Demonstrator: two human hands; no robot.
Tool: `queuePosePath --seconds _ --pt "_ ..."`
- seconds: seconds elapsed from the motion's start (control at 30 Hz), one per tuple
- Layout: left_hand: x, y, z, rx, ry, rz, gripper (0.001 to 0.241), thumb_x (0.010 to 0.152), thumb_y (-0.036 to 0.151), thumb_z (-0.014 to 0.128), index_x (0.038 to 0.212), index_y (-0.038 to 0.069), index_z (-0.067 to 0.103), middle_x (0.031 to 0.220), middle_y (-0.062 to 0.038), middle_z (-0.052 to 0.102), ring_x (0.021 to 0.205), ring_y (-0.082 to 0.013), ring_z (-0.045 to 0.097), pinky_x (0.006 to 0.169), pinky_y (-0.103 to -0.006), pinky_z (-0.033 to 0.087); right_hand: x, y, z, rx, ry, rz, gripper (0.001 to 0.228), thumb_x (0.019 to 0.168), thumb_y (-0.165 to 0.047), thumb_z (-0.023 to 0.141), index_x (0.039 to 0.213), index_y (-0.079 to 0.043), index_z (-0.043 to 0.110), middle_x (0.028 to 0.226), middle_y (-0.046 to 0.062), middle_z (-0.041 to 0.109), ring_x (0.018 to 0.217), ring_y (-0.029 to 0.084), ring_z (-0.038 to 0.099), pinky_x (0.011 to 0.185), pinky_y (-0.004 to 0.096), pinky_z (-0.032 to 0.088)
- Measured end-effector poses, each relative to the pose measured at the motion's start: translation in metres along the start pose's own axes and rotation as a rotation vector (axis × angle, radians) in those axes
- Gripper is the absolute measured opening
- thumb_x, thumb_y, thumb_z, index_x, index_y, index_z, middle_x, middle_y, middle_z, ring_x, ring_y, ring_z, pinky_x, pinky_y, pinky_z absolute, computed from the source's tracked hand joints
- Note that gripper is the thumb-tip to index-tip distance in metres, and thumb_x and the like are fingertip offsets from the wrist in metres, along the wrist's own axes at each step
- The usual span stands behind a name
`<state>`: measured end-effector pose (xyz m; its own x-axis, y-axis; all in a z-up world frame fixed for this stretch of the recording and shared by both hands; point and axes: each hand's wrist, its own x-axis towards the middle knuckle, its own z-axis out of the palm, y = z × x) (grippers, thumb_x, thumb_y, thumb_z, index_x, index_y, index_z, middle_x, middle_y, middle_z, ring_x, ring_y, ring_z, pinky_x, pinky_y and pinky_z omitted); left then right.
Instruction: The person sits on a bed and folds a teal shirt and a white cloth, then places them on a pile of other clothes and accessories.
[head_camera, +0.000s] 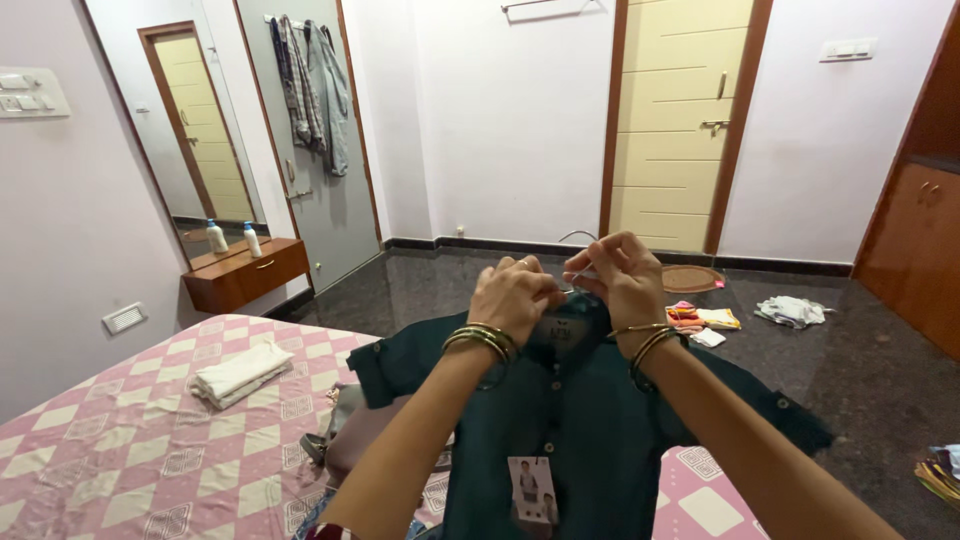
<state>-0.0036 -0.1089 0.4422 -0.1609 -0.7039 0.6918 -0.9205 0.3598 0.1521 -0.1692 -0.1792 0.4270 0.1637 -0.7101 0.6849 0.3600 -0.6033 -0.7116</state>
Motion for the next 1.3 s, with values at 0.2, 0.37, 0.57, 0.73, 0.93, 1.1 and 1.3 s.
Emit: queuePosePath --seconds 0.2,0.37,0.57,0.73,0.93,1.1,1.3 --pt "0.003 -0.026 -0.019 -0.133 0.140 -0.150 0.022 0.092 0.035 0.070 0.091 0.015 0.078 0.106 0.000 0.068 0.104 -0.0223 0.066 0.091 -0.0404 0.053 0.008 -0.009 -0.079 -0.851 -0.259 -0.017 0.024 0.094 -0.023 0.071 0.107 -0.003 0.067 0.096 0.010 0.077 0.089 0.016 0.074 0.078 0.028 0.059" --pt "0.002 -0.032 -0.033 -0.096 0.120 -0.285 0.021 0.093 0.033 0.068 0.091 0.014 0.074 0.124 0.000 0.059 0.108 -0.0223 0.066 0.086 -0.0411 0.057 -0.008 0.011 -0.120 -0.955 -0.357 0.049 0.020 0.076 -0.020 0.081 0.092 -0.010 0.077 0.088 0.002 0.082 0.081 0.011 0.077 0.073 0.029 0.060" --pt "-0.002 -0.040 -0.047 0.163 0.275 -0.099 0.019 0.090 0.036 0.066 0.085 0.021 0.076 0.111 0.001 0.067 0.103 -0.0248 0.068 0.090 -0.0534 0.049 -0.013 0.016 -0.133 -1.056 -0.256 0.103 0.019 0.077 -0.023 0.084 0.088 -0.009 0.078 0.082 0.005 0.082 0.073 0.014 0.077 0.072 0.029 0.063" --pt "-0.005 -0.032 -0.052 -0.007 -0.067 -0.372 0.027 0.103 0.041 0.050 0.106 0.021 0.067 0.098 -0.001 0.075 0.090 -0.0233 0.073 0.080 -0.0422 0.057 -0.046 0.043 -0.133 -0.927 0.382 -0.180 0.033 0.088 -0.026 0.082 0.105 -0.004 0.063 0.095 0.008 0.064 0.076 0.018 0.065 0.065 0.034 0.056" --pt "0.001 -0.009 -0.041 0.078 0.007 -0.186 0.026 0.103 0.038 0.049 0.105 0.017 0.065 0.103 -0.001 0.073 0.090 -0.0272 0.073 0.075 -0.0441 0.057 -0.140 0.127 -0.114 -0.589 0.205 0.226 0.089 0.066 -0.022 0.090 0.138 -0.011 0.040 0.124 0.015 0.056 0.109 0.030 0.058 0.092 0.043 0.050" --pt "0.009 0.014 -0.034 0.029 -0.012 -0.160 0.026 0.104 0.037 0.045 0.108 0.018 0.063 0.103 -0.004 0.072 0.089 -0.0273 0.073 0.074 -0.0430 0.057 -0.167 0.182 -0.110 -0.263 -0.018 0.838 0.131 0.055 -0.005 0.100 0.159 -0.019 0.021 0.153 0.014 0.040 0.142 0.032 0.040 0.121 0.045 0.033" --pt "0.017 0.018 -0.041 0.028 -0.026 -0.322 0.031 0.107 0.041 0.042 0.107 0.018 0.063 0.101 -0.006 0.074 0.091 -0.0269 0.074 0.078 -0.0442 0.057 -0.202 0.237 -0.145 -0.228 -0.312 1.191 0.105 0.060 0.000 0.091 0.153 -0.009 0.044 0.151 0.017 0.052 0.143 0.033 0.047 0.122 0.044 0.039"
